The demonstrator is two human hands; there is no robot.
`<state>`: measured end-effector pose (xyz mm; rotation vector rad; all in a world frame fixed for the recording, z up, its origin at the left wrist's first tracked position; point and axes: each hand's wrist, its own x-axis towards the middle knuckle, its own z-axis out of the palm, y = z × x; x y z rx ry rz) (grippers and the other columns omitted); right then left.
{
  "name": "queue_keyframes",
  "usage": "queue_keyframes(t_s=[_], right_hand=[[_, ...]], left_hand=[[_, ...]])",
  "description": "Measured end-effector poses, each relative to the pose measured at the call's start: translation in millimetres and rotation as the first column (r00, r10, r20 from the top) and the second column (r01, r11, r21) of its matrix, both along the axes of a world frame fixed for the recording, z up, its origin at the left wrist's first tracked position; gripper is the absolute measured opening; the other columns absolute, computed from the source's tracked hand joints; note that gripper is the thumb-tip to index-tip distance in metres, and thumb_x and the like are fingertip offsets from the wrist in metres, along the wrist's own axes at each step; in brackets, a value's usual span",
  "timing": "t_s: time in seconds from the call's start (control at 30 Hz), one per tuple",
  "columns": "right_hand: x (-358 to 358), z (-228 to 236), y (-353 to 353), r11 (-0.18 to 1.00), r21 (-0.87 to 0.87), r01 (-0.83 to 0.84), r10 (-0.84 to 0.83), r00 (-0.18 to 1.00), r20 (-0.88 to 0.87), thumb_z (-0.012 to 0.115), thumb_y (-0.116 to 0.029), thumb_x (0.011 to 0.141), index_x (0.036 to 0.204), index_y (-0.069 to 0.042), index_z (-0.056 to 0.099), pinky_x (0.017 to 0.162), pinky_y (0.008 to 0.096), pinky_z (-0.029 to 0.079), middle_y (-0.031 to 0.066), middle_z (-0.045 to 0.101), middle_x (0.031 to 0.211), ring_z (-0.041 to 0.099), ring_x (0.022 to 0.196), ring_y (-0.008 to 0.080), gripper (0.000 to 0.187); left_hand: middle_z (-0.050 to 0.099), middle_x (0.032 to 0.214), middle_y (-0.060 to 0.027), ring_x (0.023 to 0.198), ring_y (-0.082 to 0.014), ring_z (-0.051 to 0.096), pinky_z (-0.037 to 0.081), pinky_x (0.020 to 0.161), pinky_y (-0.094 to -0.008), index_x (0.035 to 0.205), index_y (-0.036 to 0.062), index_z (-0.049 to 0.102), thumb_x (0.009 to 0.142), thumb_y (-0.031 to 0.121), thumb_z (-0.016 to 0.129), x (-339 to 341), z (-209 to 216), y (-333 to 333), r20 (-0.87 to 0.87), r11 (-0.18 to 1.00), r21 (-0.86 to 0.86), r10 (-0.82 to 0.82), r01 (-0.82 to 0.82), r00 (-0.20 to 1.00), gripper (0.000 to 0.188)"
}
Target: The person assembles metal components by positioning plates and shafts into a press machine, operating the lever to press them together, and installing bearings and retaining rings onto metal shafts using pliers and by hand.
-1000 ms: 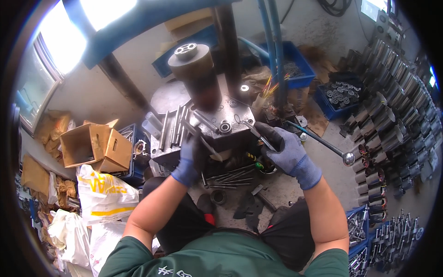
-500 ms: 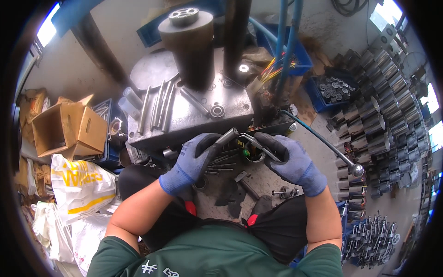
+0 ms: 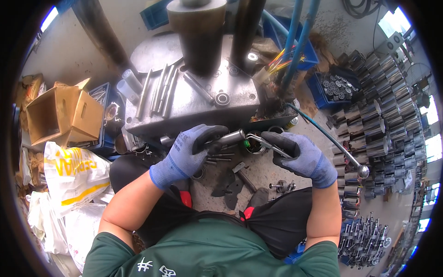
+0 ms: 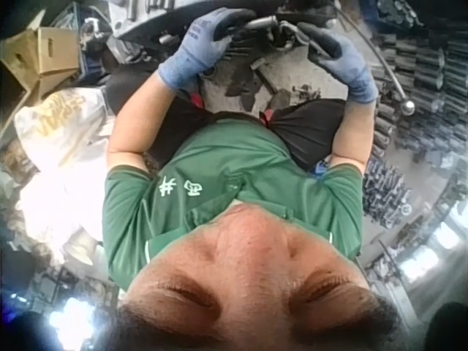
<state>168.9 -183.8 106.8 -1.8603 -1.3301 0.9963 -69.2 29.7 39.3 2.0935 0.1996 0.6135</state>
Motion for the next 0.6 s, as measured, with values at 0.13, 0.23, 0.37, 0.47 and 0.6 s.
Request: queue_keyframes(t_s=[0.13,0.23,0.37,0.47,0.6], right_hand=[[-8,-5,1,0.997,0.071,0.023,-0.029,0.997,0.072,0.072,0.005,0.078,0.139,-0.005,0.066,0.088,0.0295,0.052,0.0043,0.071,0.102,0.061,0.091,0.0111,0.062],[-7,-7,1,0.994,0.104,-0.036,0.022,0.992,0.128,0.073,0.005,0.078,0.138,-0.005,0.067,0.085,0.0302,0.052,0.0055,0.070,0.100,0.061,0.089,0.0120,0.061],[-9,-7,2,0.993,0.101,-0.055,0.040,0.988,0.151,0.073,0.005,0.077,0.139,-0.005,0.066,0.084,0.0298,0.052,0.0051,0.069,0.097,0.061,0.087,0.0122,0.062],[-14,-13,7,0.993,0.106,-0.052,0.034,0.985,0.167,0.073,0.006,0.077,0.139,-0.005,0.066,0.082,0.0292,0.052,0.0040,0.068,0.094,0.060,0.085,0.0116,0.063],[-19,-16,9,0.999,0.031,-0.012,0.011,0.999,0.034,0.071,0.006,0.077,0.141,-0.006,0.065,0.080,0.0281,0.050,0.0012,0.066,0.092,0.057,0.084,0.0100,0.066]], left_hand=[[0.072,0.119,-0.0177,0.109,-0.0248,0.070,0.055,0.097,-0.0360,0.130,-0.0010,0.067,0.098,0.013,0.069,-1,-2,4,-0.046,0.992,-0.113,-0.055,0.049,0.997,0.035],[0.072,0.120,-0.0166,0.110,-0.0201,0.069,0.054,0.098,-0.0351,0.130,-0.0025,0.067,0.099,0.014,0.069,-2,-1,3,-0.063,0.965,-0.247,-0.103,0.084,0.993,0.035],[0.072,0.120,-0.0177,0.109,-0.0230,0.070,0.054,0.098,-0.0360,0.131,-0.0019,0.066,0.098,0.012,0.068,-3,1,3,-0.070,0.894,-0.429,-0.174,0.128,0.982,0.036],[0.072,0.120,-0.0195,0.111,-0.0292,0.071,0.054,0.098,-0.0380,0.131,-0.0003,0.067,0.098,0.011,0.067,-2,-6,5,-0.047,0.999,-0.030,-0.044,0.042,0.998,0.035],[0.071,0.118,-0.0209,0.110,-0.0345,0.071,0.054,0.096,-0.0408,0.129,0.0000,0.067,0.099,0.014,0.063,-3,-8,6,-0.054,0.998,0.011,-0.054,0.054,0.997,0.033]])
